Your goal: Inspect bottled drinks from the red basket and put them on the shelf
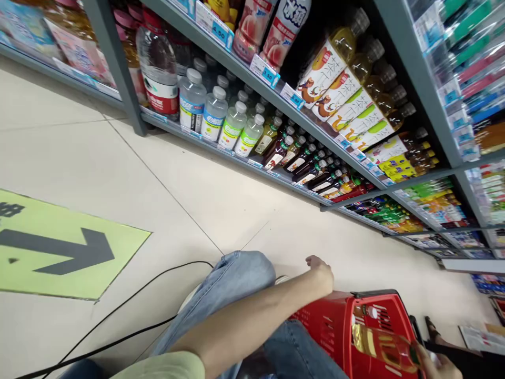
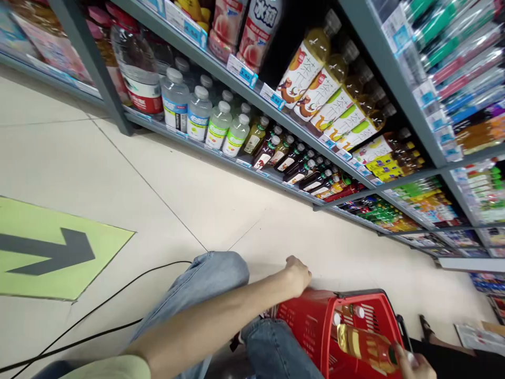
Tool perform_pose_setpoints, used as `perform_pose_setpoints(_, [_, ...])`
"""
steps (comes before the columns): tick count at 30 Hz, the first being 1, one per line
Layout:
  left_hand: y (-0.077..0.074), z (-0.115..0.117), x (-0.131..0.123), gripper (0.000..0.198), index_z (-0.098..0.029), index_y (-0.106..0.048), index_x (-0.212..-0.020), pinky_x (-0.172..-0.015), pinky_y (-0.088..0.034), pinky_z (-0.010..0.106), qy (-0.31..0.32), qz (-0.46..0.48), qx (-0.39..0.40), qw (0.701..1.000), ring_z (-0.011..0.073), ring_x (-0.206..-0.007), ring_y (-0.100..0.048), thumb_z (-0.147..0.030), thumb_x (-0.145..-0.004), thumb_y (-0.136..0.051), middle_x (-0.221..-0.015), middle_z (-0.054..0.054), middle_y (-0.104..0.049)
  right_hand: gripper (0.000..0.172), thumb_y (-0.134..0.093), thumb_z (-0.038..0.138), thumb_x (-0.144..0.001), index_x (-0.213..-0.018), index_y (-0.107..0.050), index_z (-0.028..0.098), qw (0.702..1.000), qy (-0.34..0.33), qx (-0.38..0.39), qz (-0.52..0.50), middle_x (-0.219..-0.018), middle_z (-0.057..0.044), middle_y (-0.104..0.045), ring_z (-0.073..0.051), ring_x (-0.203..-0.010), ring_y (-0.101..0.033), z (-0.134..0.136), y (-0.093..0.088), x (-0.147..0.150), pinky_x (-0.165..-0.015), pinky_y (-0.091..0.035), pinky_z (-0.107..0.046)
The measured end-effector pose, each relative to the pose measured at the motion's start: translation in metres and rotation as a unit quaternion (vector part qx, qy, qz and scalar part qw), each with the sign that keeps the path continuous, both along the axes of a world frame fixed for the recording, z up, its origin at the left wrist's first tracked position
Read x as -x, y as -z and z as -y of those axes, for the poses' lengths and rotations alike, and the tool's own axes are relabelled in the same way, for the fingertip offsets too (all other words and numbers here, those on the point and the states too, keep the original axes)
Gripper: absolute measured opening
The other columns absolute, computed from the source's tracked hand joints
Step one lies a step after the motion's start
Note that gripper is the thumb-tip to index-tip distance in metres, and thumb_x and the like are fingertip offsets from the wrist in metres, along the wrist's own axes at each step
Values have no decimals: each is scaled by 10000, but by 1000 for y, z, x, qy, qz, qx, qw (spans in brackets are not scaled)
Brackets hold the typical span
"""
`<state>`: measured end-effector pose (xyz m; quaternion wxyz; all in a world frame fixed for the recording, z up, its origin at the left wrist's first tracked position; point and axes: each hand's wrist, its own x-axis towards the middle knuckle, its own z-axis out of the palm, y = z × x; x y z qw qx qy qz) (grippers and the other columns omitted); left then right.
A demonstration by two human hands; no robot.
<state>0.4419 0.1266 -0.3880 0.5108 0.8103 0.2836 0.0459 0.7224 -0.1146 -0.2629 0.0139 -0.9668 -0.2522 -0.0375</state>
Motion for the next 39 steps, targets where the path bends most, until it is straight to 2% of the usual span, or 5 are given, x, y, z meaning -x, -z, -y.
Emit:
perform_pose_setpoints(6, [-30, -20, 28, 957, -162, -480, -1483, -1060, -403, 526, 112, 21, -141, 983, 392, -1310, -541, -39, -609, -849, -1430, 244, -576, 388, -676, 656, -651, -667, -599, 277, 981, 56, -61, 175, -507, -57, -497, -351, -570, -577, -34, -73, 90, -536, -395, -429])
perform_pose_setpoints(10, [-45, -29, 26, 1221, -189, -228, -1603, -1098, -391, 504, 153, 73, -216, 962, 388, -1418, -419, -211, -606, -932, -1565, 213, -430, 406, -799, 561, -636, -713, -662, 187, 940, -31, -328, 91, -552, 4, -524, -177, -530, -476, -56, -86, 126, -499, -323, -297])
perform_pose_setpoints(21, [-39, -3, 42, 1007, -101, -261, -1558, -944, -495, 411, 132, 265, -300, 907, 305, -1148, -615, -449, -749, -750, -1383, 176, -582, 294, -829, 421, -736, -725, -656, 183, 855, -181, -483, -51, -573, 49, -505, -103, -510, -389, -90, -34, 180, -482, -280, -247])
perform_pose_setpoints(27, [-28, -5, 47, 763, -165, -288, -1578, -1055, -371, 474, 32, 274, -393, 877, 320, -1219, -543, -282, -893, -604, -1382, 175, -567, 459, -843, 544, -722, -1075, -667, 309, 724, -128, -546, -402, -1142, -25, -675, -230, -997, -637, -101, 0, 202, -850, -516, -356])
perform_pose_setpoints(39, [-50, 20, 60, 998, -180, -376, -1578, -1136, -387, 462, 120, 352, -2, 928, 341, -1290, -536, -614, -752, -730, -1444, 163, -554, 183, -697, 466, -760, -899, -754, 361, 698, -31, -595, -397, -1095, -81, -710, -414, -1218, -618, -70, 7, 193, -1095, -433, -684])
